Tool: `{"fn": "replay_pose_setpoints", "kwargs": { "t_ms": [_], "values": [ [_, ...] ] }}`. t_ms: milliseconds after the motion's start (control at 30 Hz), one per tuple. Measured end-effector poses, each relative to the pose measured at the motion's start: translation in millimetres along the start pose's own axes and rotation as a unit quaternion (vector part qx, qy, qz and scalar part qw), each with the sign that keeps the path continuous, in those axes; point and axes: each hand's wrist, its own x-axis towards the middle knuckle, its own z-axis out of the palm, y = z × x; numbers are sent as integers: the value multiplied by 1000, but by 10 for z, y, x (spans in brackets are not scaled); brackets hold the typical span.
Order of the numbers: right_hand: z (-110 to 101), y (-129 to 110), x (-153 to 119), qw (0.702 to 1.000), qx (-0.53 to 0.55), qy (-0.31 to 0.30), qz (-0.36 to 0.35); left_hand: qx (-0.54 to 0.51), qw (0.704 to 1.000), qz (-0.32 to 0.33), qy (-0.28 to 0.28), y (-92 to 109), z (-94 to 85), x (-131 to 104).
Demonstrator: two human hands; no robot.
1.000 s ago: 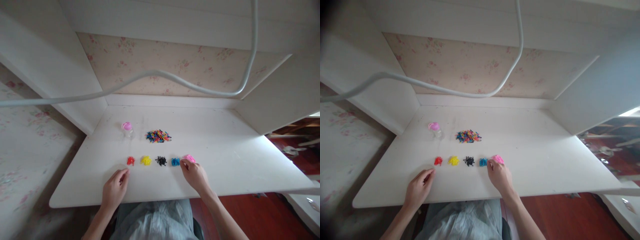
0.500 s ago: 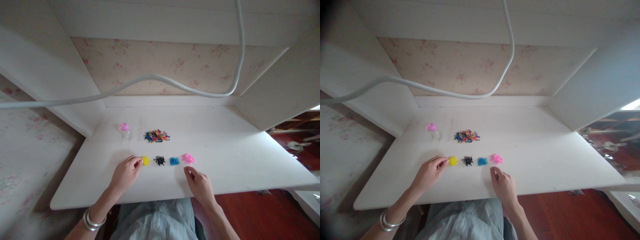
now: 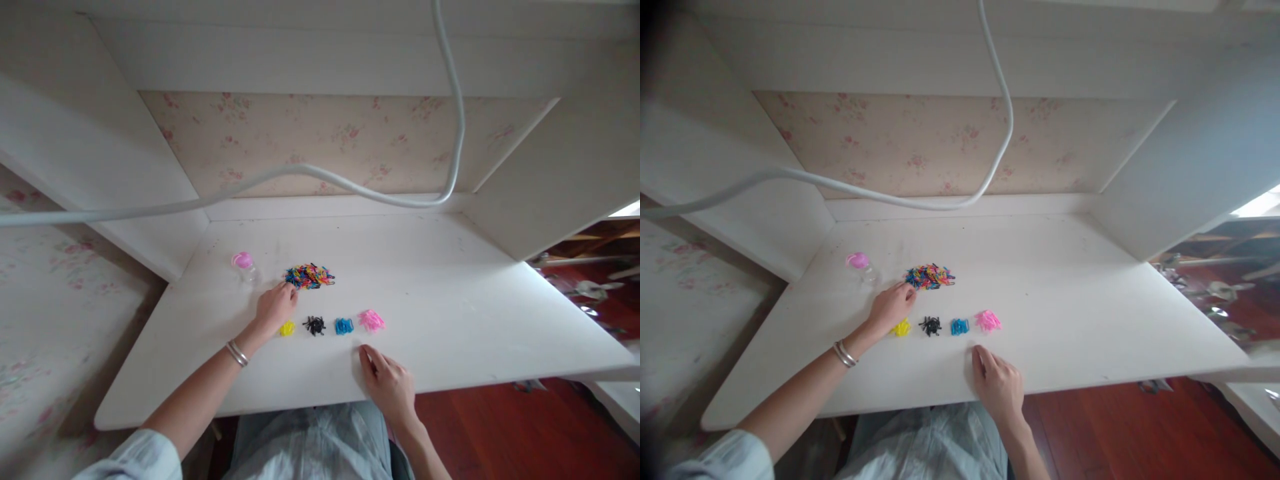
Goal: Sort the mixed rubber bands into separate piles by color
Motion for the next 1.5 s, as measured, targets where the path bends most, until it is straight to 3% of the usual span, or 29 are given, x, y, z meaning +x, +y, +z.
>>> {"fn": "replay_pose_setpoints", "kwargs": {
  "t_ms": [567, 933, 1100, 1233, 1500],
  "values": [
    [-24, -20, 1, 1000, 0, -12, 2, 5, 1000, 7, 20, 50, 63, 51],
    [-48, -41, 17, 1000, -2, -5, 6, -57, 997, 45, 25, 37, -139, -54],
    [-41, -48, 21, 1000, -3, 2, 5, -90, 990, 105, 14, 250, -196, -246],
    [-38, -47, 23, 1000, -2, 4, 6, -75, 986, 145, -40, 523, -212, -413],
    [-34, -34, 12, 1000, 5, 7, -1, -13, 986, 146, -82, 877, -58, -512]
  ]
}}
